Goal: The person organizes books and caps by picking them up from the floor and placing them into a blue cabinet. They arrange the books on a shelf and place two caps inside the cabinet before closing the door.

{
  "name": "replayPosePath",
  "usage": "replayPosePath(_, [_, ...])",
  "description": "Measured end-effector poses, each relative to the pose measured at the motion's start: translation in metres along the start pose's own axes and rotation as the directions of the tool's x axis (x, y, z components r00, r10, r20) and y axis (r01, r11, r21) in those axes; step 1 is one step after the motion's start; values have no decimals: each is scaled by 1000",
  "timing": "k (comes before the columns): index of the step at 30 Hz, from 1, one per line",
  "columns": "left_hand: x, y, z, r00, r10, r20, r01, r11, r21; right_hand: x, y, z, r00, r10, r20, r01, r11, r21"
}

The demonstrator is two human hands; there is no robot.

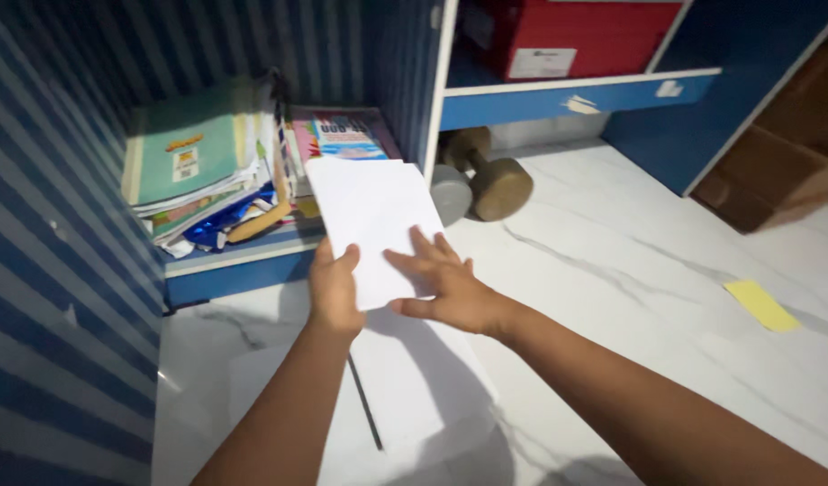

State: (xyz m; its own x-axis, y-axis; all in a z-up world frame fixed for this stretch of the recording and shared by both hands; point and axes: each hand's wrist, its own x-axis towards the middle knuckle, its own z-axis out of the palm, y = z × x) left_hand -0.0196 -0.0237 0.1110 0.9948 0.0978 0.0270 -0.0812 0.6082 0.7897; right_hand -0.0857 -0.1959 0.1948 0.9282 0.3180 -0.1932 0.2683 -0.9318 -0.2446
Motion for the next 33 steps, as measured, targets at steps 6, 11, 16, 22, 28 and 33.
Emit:
replayPosePath(6, [-89,12,-8,963,-204,-175,231,962,148,-40,42,49,942,309,-133,-17,437,899])
replayPosePath(11, [-132,-6,-21,939,-207,-275,284,917,279,-53,56,102,957,284,-56,-40,321,946])
replayPosePath(16, [-149,-21,-33,912,-195,-361,339,854,394,-52,57,106,952,305,-15,-91,328,940])
replayPosePath(22, [-146,-23,-40,846,-257,-468,478,754,450,-51,46,102,919,370,-136,-18,385,923])
replayPosePath(28, [-141,-44,-64,913,-153,-378,330,823,463,-53,42,116,921,384,-67,-164,536,828])
replayPosePath(33, [-140,-70,-89,944,-18,-331,284,557,780,-47,46,140,960,270,80,-235,614,753])
